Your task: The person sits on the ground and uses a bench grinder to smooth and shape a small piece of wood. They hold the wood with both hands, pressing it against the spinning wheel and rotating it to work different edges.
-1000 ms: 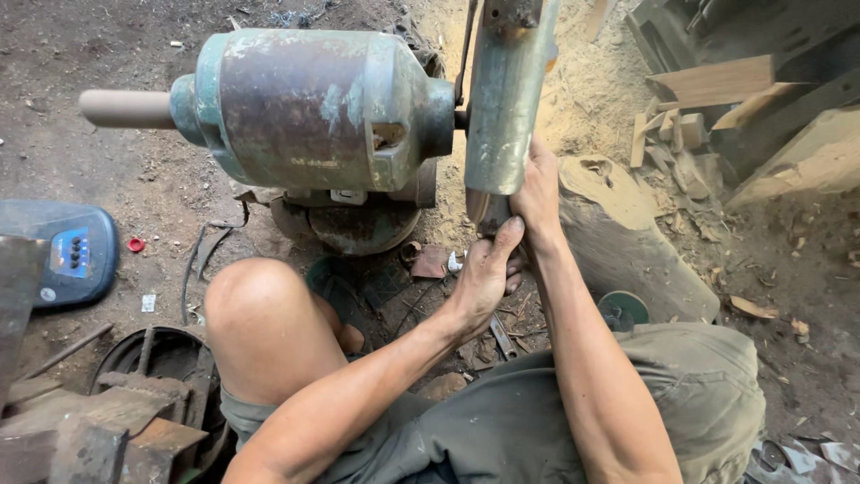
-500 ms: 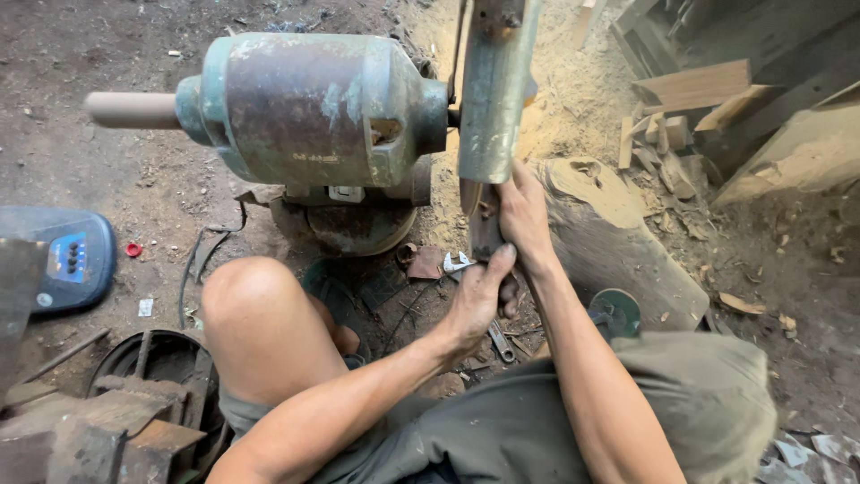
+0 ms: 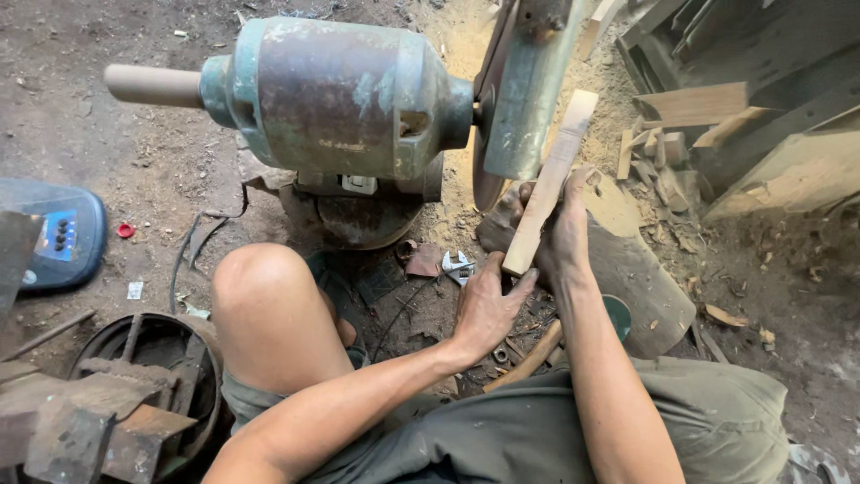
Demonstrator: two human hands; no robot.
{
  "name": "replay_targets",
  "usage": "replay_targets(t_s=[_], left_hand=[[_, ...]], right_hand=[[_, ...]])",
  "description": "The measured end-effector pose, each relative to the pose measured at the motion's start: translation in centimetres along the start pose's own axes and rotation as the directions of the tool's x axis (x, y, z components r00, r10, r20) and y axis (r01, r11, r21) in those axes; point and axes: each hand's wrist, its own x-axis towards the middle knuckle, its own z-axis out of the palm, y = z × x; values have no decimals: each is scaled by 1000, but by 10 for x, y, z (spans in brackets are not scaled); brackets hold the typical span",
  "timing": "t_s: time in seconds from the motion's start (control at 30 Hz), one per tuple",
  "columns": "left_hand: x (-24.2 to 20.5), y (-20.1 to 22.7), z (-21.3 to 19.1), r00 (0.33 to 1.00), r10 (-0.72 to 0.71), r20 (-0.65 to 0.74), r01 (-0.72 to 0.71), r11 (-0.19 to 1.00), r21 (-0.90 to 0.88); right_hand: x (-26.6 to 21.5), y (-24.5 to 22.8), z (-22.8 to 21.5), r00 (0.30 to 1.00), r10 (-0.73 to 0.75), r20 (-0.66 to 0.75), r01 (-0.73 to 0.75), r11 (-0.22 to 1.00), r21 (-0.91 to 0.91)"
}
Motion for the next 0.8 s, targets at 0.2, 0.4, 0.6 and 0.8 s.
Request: replay_targets(t_s=[0.2,0.4,0.6,0.8], left_hand=[[9,-9,-5,963,-210,167,232,965,-124],[15,-7,-14,813,-337,475,576,591,-565],[21,10,-26,701,18,712,696,200,-690],[27,11,-35,695,-96,712,717,156,-679]], right_hand=[[-6,-30,10,994,-32,102,63,946,-317],[-23,-48,8,989,-123,85,144,931,-335],[-70,-34,7,941,-283,188,299,429,-852],[-115,-36,17,834,-196,515,526,3,-851]])
